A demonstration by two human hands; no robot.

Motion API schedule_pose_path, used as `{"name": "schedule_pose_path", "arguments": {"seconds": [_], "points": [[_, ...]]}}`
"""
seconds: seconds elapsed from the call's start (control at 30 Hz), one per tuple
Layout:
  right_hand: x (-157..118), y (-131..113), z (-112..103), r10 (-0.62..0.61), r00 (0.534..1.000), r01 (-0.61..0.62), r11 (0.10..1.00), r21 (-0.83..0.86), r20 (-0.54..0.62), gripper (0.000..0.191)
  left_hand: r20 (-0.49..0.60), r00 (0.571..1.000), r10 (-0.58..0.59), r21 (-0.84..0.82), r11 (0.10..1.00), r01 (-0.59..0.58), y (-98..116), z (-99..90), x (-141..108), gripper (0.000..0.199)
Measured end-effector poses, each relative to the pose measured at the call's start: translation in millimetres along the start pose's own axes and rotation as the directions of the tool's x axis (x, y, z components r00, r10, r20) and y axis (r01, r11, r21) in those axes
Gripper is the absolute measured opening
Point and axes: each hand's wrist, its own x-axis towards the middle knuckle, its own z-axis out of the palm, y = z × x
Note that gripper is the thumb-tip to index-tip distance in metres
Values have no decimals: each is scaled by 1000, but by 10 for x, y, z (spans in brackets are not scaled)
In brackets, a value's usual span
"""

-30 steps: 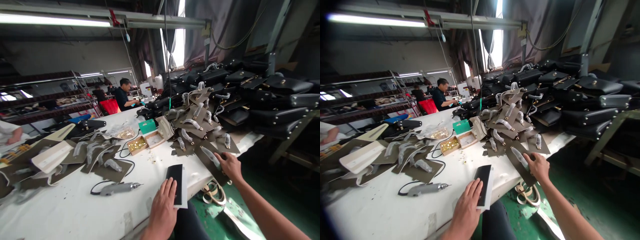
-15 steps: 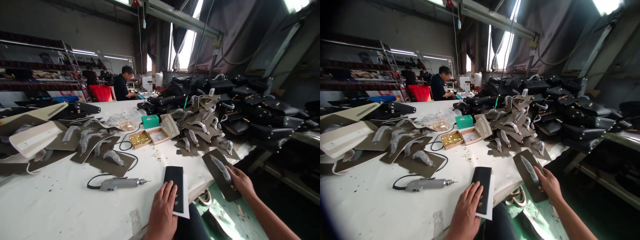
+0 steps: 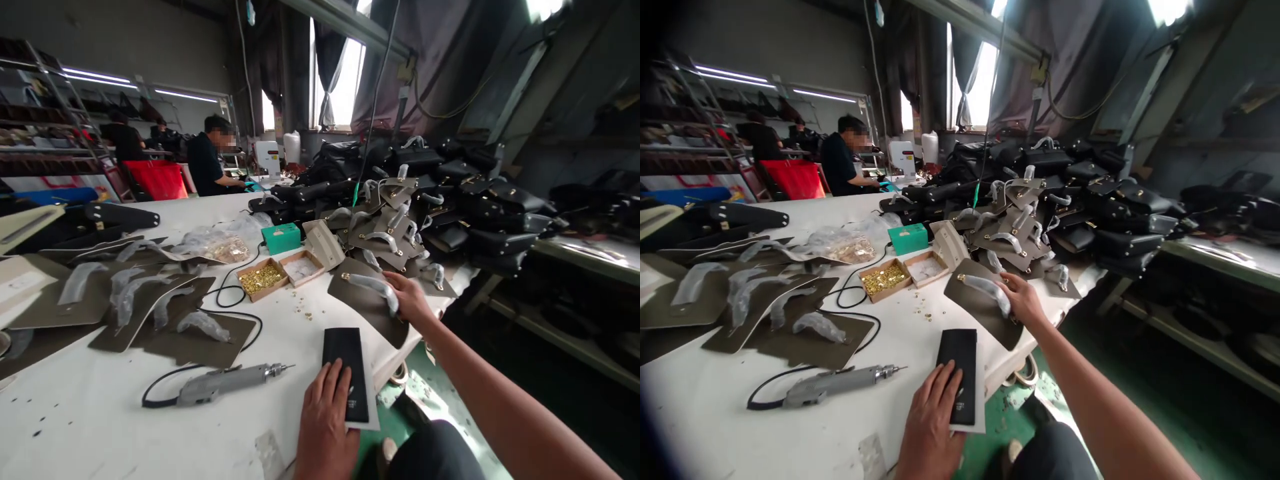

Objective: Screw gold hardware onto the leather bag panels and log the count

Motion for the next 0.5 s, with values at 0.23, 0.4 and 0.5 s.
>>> {"name": "schedule_pose_path", "arguments": {"seconds": [0.23,0.4,0.5], "points": [[164,689,162,5,988,-39,977,-211,-155,49,-34,998,58,112,992,-54,31,-30,59,86],[-499,1736,-712,98,975,-155,945,-289,-202,48,64,989,136,174,974,-145,21,-147,264,72],[-1021,2635,-1185,314,926,-371,858,-354,-211,43,88,979,182,204,959,-197,29,-127,451,67]]}}
